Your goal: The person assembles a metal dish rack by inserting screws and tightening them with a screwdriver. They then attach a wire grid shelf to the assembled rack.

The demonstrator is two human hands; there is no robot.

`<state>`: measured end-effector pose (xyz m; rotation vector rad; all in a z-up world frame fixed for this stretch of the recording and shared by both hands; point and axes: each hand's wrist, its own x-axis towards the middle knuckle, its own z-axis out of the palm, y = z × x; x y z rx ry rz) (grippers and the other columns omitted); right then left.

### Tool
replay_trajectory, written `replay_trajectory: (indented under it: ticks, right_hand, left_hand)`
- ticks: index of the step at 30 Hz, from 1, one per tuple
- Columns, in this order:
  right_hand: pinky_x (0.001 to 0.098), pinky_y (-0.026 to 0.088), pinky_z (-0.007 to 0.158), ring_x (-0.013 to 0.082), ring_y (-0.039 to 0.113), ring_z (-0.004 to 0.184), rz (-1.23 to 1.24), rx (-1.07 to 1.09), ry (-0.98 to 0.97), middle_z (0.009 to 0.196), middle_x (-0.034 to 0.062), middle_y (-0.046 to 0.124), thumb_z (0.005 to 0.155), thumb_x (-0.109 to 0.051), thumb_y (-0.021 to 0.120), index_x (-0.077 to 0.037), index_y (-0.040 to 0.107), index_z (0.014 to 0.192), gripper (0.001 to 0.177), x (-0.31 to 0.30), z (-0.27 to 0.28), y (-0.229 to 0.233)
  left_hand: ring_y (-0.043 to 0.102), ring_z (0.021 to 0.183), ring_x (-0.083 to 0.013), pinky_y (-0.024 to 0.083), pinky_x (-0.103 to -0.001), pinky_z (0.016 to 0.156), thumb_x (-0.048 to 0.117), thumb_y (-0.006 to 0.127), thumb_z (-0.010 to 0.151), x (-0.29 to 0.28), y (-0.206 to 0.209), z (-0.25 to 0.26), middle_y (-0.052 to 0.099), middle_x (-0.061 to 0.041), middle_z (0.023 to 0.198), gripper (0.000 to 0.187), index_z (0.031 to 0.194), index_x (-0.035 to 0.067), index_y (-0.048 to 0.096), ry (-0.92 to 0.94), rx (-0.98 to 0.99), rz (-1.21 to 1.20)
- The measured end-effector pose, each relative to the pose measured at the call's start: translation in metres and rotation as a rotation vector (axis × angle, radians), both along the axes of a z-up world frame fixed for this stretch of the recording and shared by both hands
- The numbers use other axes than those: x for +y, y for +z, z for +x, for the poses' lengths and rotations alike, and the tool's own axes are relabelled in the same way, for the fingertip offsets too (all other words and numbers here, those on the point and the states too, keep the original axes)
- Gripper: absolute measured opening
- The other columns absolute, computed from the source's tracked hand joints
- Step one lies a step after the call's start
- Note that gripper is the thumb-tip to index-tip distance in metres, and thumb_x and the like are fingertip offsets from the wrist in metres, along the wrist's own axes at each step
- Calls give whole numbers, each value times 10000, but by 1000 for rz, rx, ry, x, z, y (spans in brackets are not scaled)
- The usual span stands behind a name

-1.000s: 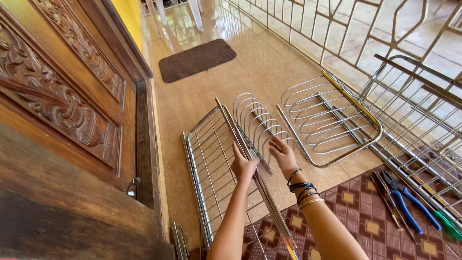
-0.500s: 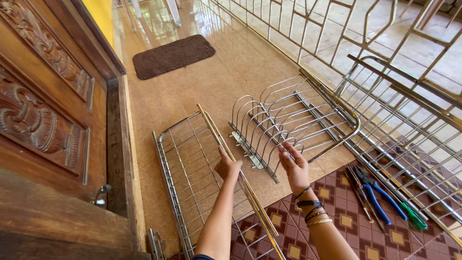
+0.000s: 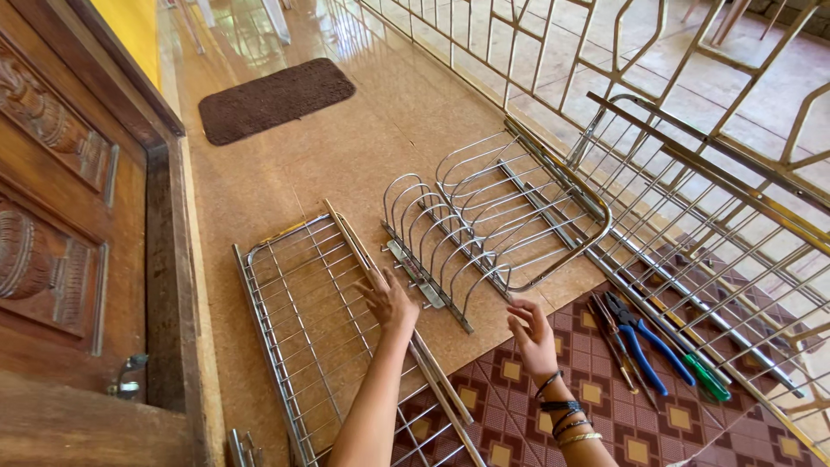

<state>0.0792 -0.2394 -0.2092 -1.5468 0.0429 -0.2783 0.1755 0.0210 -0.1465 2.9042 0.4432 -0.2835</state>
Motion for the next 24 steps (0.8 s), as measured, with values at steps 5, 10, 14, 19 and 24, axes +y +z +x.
replay_trajectory:
  ticks: [5, 10, 14, 19, 24]
  right_hand:
    - [409, 529, 959, 310, 623, 1172, -551, 20, -140, 1274, 135, 627, 882, -82, 675, -59, 588, 1300, 428, -23, -11, -23]
    - [404, 508, 983, 343, 615, 1142, -844, -141, -206, 1201, 115, 650, 885, -90, 657, -79, 659, 1147, 262, -12, -18, -22]
    - [417, 485, 993, 345, 584, 1137, -891, -71, -175, 1170, 117, 641, 879, -109, 634, -68, 655, 1130, 255, -10, -16, -19]
    - [418, 482, 986, 340, 574, 1136, -898, -42, -175, 1157, 112, 638, 892, -130, 631, -69, 655, 1118, 235, -9, -15, -15]
    - [412, 489, 980, 331, 580, 1139, -883, -19, -184, 1148, 93, 643, 889, -130, 630, -80, 657, 1096, 215, -7, -14, -14]
  left_hand:
    - [-86, 1547, -386, 46, -510, 1276, 583, 849, 719, -58, 17, -47, -103, -250, 1658, 1415, 1649, 128, -115, -195, 181, -269]
    - [26, 1483, -557, 4, -617, 1233, 525, 653, 939, -87, -36, -45, 140, -275, 1638, 1042, 1596, 52, -2, -230, -210, -186]
    - [62, 1481, -577, 9, -615, 1223, 421, 601, 994, -77, -91, -7, 174, -260, 1639, 927, 1601, 43, 11, -247, -248, -190]
    - [218, 1510, -480, 143, -533, 1247, 284, 571, 999, -60, -137, 56, 198, -329, 1636, 862, 1610, -5, 36, -301, -531, -473]
    - [239, 1506, -462, 172, -523, 1241, 279, 528, 1045, -60, -153, 102, 252, -304, 1613, 789, 1619, -8, 69, -212, -459, -378]
